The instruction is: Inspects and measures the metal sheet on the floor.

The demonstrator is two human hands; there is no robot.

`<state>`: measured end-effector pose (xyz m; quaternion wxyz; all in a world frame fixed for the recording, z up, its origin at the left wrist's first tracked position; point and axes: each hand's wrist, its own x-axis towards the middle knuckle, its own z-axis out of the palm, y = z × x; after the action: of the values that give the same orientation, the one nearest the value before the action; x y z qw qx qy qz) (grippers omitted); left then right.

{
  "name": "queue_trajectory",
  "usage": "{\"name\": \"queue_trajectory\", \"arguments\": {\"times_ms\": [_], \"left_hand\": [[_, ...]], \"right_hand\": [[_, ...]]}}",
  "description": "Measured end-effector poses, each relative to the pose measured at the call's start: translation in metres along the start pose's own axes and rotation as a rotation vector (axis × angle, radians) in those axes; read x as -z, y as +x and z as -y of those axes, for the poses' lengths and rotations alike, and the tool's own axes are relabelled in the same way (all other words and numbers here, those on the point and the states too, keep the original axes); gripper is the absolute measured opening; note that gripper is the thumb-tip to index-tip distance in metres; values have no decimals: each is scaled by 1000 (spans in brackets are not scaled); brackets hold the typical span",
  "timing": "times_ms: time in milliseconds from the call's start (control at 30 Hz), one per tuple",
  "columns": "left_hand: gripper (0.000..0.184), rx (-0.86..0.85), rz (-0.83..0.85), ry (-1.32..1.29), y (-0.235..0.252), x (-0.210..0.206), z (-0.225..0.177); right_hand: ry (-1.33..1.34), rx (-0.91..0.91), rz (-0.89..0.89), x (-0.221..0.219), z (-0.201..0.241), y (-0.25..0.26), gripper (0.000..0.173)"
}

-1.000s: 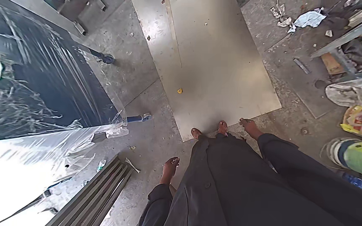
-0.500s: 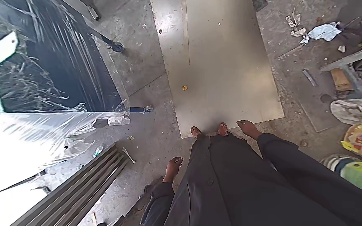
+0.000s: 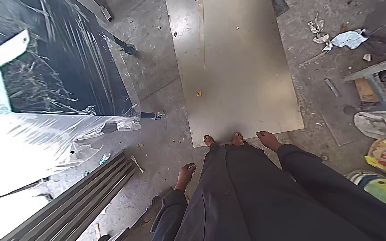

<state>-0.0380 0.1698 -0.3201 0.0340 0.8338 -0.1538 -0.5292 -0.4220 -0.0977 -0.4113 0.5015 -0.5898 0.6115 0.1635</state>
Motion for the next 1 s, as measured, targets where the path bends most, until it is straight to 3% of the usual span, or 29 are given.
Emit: {"name": "queue_trajectory", "arguments": {"times_ms": [1000], "left_hand": [[38, 1, 9, 28, -4, 0, 8]], "right_hand": [[-16, 13, -16, -7, -3, -8, 49]]}}
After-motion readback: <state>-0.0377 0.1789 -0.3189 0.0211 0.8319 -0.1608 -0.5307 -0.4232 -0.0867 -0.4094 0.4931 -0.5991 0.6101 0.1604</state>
